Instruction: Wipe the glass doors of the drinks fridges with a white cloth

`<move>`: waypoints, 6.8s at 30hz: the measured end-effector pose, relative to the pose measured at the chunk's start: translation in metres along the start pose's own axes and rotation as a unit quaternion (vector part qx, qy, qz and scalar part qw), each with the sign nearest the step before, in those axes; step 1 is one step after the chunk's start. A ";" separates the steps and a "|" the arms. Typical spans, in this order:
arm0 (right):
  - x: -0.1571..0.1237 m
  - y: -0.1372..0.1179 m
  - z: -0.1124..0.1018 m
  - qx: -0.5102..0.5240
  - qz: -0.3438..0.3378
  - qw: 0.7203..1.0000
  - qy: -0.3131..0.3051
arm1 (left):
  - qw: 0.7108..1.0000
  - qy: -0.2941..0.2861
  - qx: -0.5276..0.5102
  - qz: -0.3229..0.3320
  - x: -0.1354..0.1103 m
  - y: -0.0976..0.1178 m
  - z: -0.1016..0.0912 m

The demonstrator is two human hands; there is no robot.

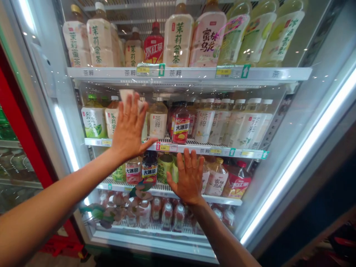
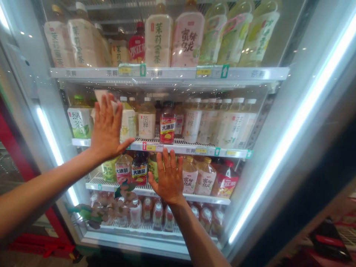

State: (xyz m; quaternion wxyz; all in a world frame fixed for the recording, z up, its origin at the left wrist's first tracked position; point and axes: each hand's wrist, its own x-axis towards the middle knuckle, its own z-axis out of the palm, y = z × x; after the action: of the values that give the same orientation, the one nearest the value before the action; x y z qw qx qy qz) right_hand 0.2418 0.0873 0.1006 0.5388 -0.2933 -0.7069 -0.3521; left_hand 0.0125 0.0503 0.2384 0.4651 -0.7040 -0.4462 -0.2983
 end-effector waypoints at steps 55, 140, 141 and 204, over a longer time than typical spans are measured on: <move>-0.002 0.000 -0.002 0.015 -0.001 1.000 -0.014 | 0.936 -0.172 -0.037 0.304 -0.090 -0.017 0.003; -0.016 0.137 -0.053 -0.031 0.019 0.998 0.054 | 0.860 -0.317 -0.207 0.341 -0.056 0.036 0.001; -0.017 0.139 -0.051 -0.034 0.018 0.998 0.053 | 0.864 -0.314 -0.223 0.325 -0.061 0.036 -0.006; -0.014 -0.064 0.030 0.015 -0.459 0.852 -0.252 | 0.973 0.001 -0.126 -0.193 -0.212 0.006 0.018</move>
State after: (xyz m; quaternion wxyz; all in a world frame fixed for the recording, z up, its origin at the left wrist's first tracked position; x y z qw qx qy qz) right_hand 0.1780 0.0741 0.0702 0.1240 -0.0062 -0.8777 -0.4628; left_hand -0.0723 -0.0082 0.0518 0.3068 -0.6569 -0.5324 -0.4369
